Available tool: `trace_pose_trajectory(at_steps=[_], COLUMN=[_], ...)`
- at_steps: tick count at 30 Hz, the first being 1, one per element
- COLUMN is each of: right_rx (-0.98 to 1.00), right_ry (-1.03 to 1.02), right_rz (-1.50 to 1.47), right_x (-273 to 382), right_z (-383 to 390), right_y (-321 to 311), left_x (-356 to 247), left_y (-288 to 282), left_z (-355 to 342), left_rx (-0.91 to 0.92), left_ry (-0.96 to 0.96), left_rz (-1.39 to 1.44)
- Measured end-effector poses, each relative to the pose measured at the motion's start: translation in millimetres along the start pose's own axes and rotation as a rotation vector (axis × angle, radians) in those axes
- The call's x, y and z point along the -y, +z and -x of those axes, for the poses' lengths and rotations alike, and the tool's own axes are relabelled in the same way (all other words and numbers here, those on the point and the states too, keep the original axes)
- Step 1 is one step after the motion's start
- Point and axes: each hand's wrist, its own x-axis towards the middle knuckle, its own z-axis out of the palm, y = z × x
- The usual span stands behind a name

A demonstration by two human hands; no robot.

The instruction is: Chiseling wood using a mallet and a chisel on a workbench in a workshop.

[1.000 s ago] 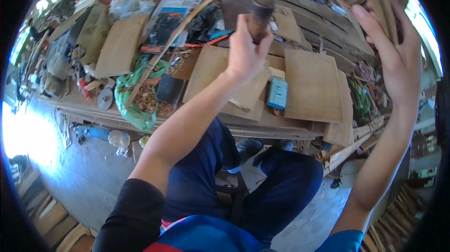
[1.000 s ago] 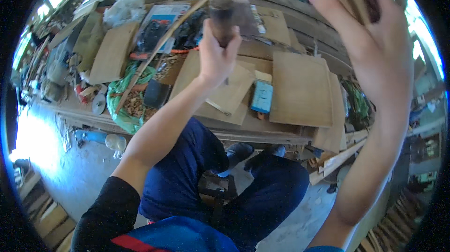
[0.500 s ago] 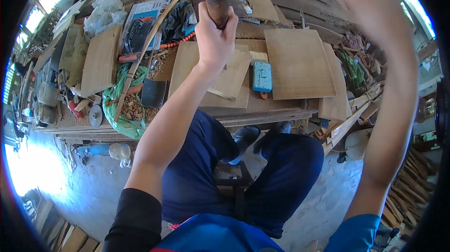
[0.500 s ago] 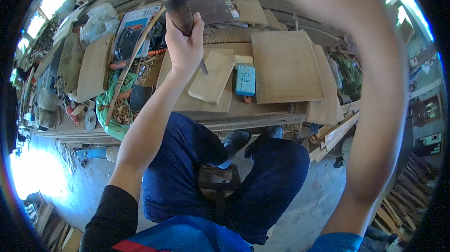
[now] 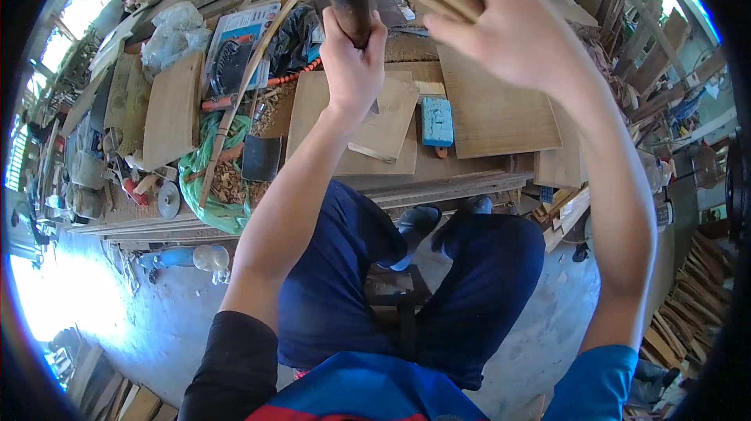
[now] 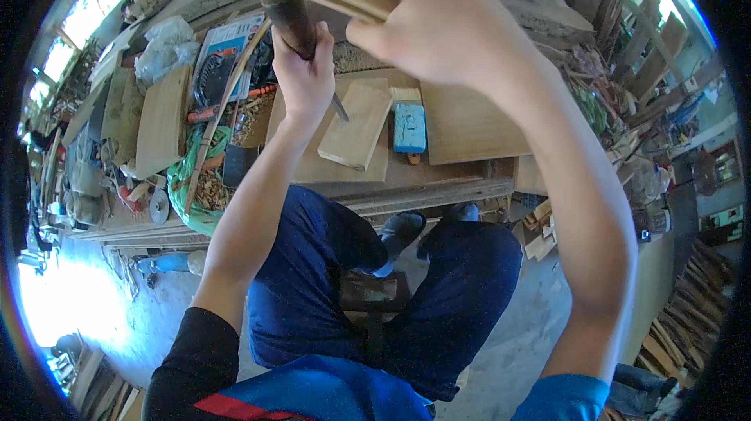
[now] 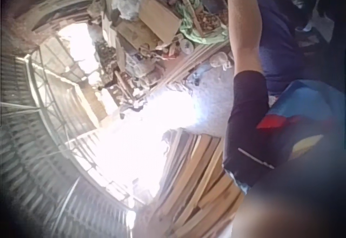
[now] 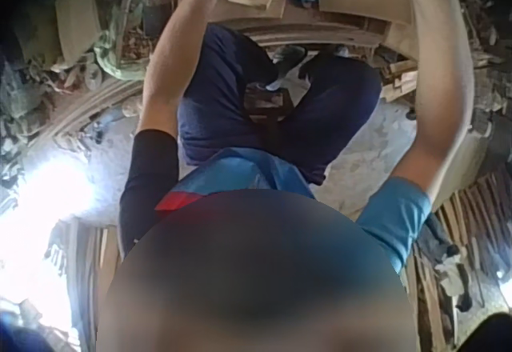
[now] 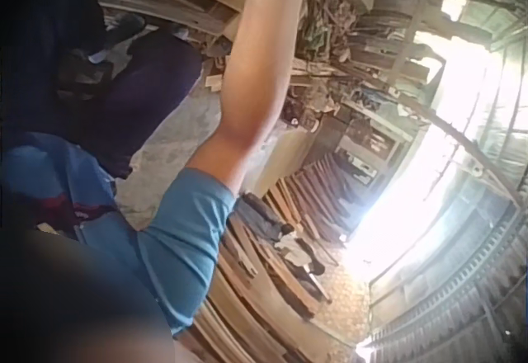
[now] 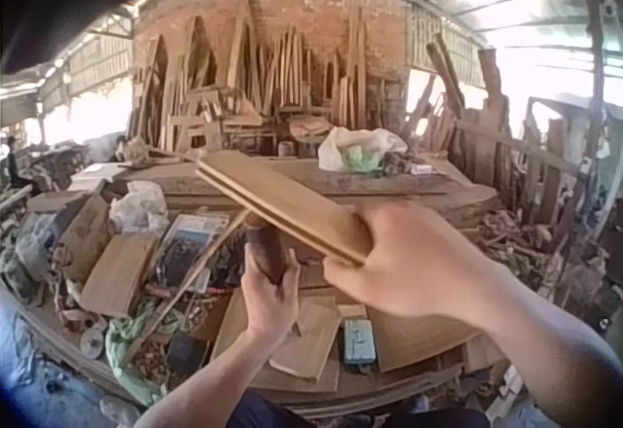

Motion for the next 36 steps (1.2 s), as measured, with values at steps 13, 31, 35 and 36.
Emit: trace_pose_trajectory(at_steps=[13,31,35,36], right_rx=[-0.391,-0.379,-0.381,-0.372], right_ry=[0.888,0.791,0.782,0.782], right_rz=[-0.906,-0.832,-0.813,-0.802], right_x=[-85,-76,-76,-75], right_z=[110,116,118,118], right_y=[135,142,143,143], left_x=[11,1,-5,-5], left_y=[-1,6,12,11], left_z=[8,17,21,21], left_rx=[-0.048,0.057,0.052,0.061], left_ry=[-0.014,0.028,0.024,0.023], left_rz=[0.097,0.109,0.124,0.129])
